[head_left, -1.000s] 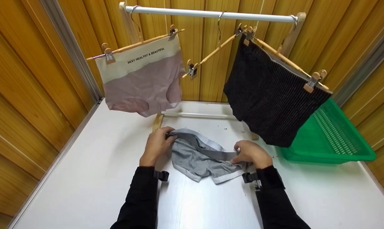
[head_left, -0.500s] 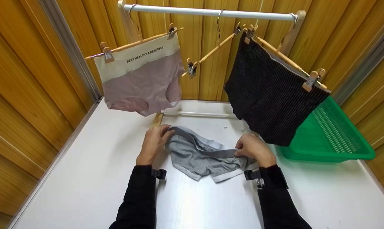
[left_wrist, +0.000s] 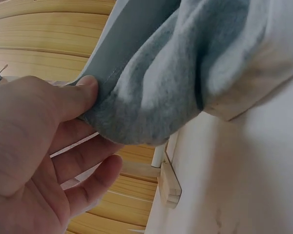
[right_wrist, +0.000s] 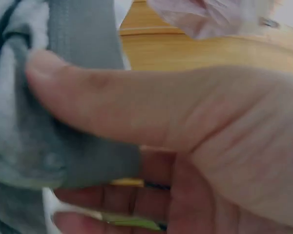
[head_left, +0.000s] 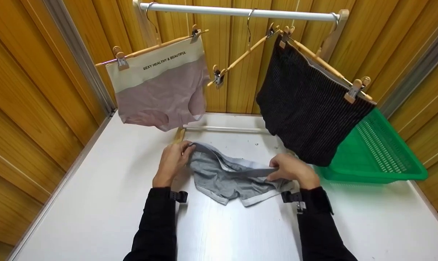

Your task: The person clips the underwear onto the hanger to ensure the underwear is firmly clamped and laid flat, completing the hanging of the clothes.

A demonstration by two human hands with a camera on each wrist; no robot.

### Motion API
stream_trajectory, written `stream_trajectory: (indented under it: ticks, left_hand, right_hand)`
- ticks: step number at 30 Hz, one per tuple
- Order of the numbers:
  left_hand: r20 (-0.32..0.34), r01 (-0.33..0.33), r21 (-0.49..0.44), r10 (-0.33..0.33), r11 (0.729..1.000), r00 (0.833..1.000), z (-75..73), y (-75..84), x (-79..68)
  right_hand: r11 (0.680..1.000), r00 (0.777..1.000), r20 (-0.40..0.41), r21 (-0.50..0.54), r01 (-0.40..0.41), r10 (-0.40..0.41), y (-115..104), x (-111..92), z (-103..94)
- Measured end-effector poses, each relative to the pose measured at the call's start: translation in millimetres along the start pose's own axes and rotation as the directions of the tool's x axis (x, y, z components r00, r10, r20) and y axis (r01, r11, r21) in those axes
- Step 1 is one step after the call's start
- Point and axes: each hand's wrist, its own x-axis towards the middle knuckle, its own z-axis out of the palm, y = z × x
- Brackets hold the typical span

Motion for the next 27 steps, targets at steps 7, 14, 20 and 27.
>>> stream_trajectory:
  ticks: [7, 14, 20, 27]
  left_hand:
    - [-0.078, 0.034, -0.130, -0.044, 0.991, 0.996, -13.2, 1.0, 2.6]
    - [-0.125, 0.031, -0.397, -0.087, 0.917, 0.988, -36.6, 21.1, 4.1]
    - [-0.232, -0.026, -0.447, -0.089, 0.894, 0.969, -54.7, 42.7, 4.5]
    - [-0.254, -0.035, -0.385, -0.070, 0.922, 0.965, -75.8, 64.2, -1.2]
  right_hand:
    - [0.983, 0.953, -0.295, 0.141, 0.120, -0.074, 5.0, -17.0, -23.4]
    - [0.857, 0.842, -0.539, 0.433, 0.279, -0.002, -8.5, -25.4, -33.8]
    - [0.749, 0.763, -0.642, 0.541, 0.382, 0.074, -19.8, -32.3, -39.6]
    - [0.718, 0.774, -0.627, 0.579, 0.386, 0.089, -29.9, -50.1, -47.8]
